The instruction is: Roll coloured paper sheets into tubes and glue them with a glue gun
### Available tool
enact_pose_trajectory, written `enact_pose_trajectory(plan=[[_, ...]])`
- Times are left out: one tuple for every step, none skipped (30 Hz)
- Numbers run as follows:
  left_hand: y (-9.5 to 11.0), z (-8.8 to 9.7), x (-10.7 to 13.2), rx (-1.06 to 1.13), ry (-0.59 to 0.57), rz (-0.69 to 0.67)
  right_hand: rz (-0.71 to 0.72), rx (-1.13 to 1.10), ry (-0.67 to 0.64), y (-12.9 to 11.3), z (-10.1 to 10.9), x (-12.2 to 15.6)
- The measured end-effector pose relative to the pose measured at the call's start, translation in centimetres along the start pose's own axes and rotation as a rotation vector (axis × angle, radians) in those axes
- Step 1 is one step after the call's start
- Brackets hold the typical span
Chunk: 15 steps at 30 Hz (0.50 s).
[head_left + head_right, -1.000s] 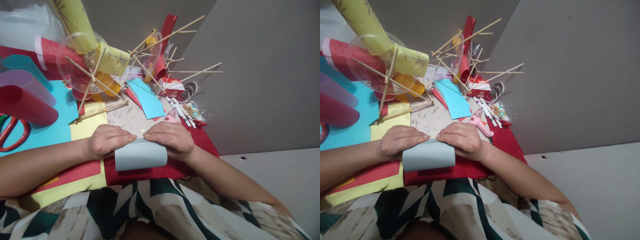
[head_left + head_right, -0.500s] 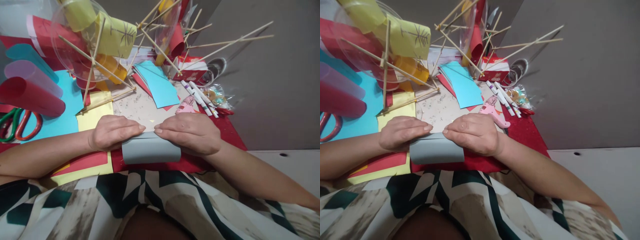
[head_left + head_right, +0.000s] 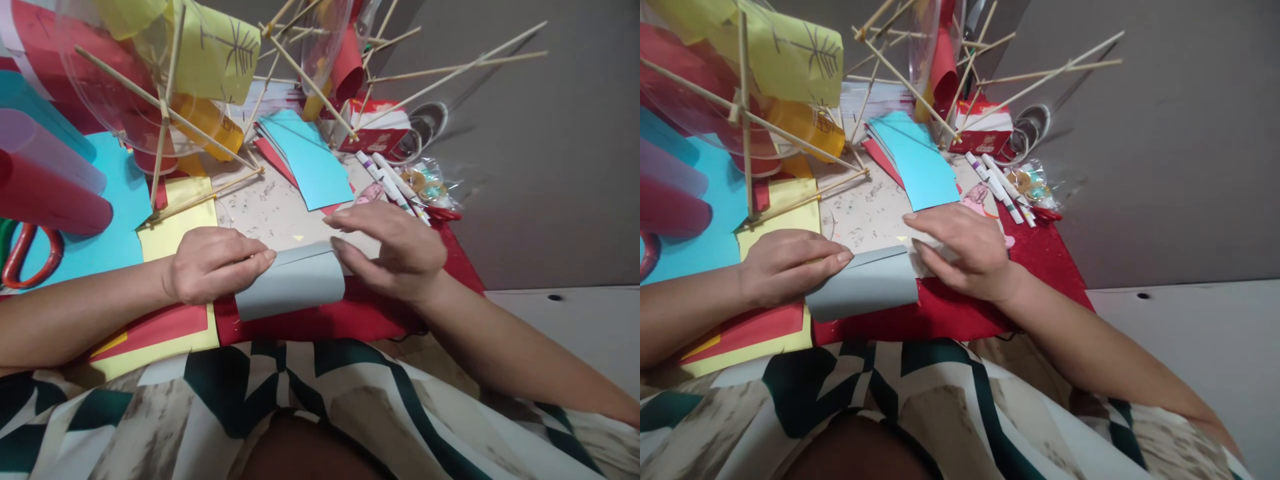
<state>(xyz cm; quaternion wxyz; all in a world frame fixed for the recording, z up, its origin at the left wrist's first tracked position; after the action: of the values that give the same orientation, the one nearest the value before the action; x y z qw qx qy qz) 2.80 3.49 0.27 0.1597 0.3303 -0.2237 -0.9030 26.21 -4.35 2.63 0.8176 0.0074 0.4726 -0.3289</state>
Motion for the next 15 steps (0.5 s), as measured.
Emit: enact_pose_trajectory(plan=[[-0.2,-0.1,0.2,-0.017,-0.017,0.006,-0.12,-0.014,0.074,0.1,0.5,0.2],[-0.2,-0.2,0.3,-0.034,-0.028,-0.003,-0.263,-0.051,0.138,0.2,0.9,0.4],[-0.2,-0.3,0.4,-0.045,-0.031,-0.03,-0.415,-0.126,0.172,0.4,1.0,0.7],[0.0,-0.3,0.5,-0.05,-0.029,-0.063,-0.567,-0.239,0.161,0.5,0.8,1.0],[0.2,-0.2,0.4,-0.052,-0.025,-0.087,-0.716,-0.379,0.116,0.5,0.3,1.3],[0.4,-0.1,0.2,-0.053,-0.021,-0.095,-0.848,-0.529,0.054,0.3,-0.4,1.5],[0.6,0.0,-0.1,-0.058,-0.028,-0.082,-0.958,-0.671,-0.012,0.0,-1.2,1.7],[0.9,0.1,-0.4,-0.064,-0.044,-0.062,-1.044,-0.787,-0.065,-0.4,-2.0,1.8],[1.2,0.3,-0.7,-0.07,-0.063,-0.052,-1.109,-0.875,-0.102,-0.9,-2.6,1.8],[1.5,0.4,-1.0,-0.076,-0.091,-0.061,-1.156,-0.937,-0.126,-1.3,-3.1,1.8],[1.8,0.5,-1.1,-0.083,-0.114,-0.083,-1.188,-0.985,-0.143,-1.8,-3.5,1.6],[2.1,0.5,-1.2,-0.089,-0.137,-0.107,-1.211,-1.02,-0.151,-2.2,-3.9,1.5],[2.1,0.5,-1.2,-0.096,-0.139,-0.124,-1.235,-1.041,-0.145,-2.5,-4.1,1.3],[2.1,0.5,-1.2,-0.105,-0.122,-0.134,-1.257,-1.05,-0.127,-2.8,-4.3,1.1],[2.0,0.5,-1.1,-0.116,-0.086,-0.138,-1.276,-1.049,-0.102,-2.9,-4.4,1.0]])
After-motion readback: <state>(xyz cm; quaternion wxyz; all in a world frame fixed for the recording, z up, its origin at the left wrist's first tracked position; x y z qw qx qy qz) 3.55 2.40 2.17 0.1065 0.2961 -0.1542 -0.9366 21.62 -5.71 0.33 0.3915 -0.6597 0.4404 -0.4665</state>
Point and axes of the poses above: each hand's wrist, its own x-axis away from the middle knuckle, its own z-axis out of the back of the hand, y = z × x, the point moved 4 cm from there along -x, towards the middle knuckle, and after that the axes turned 9 degrees about z, right-handed, at the moved point
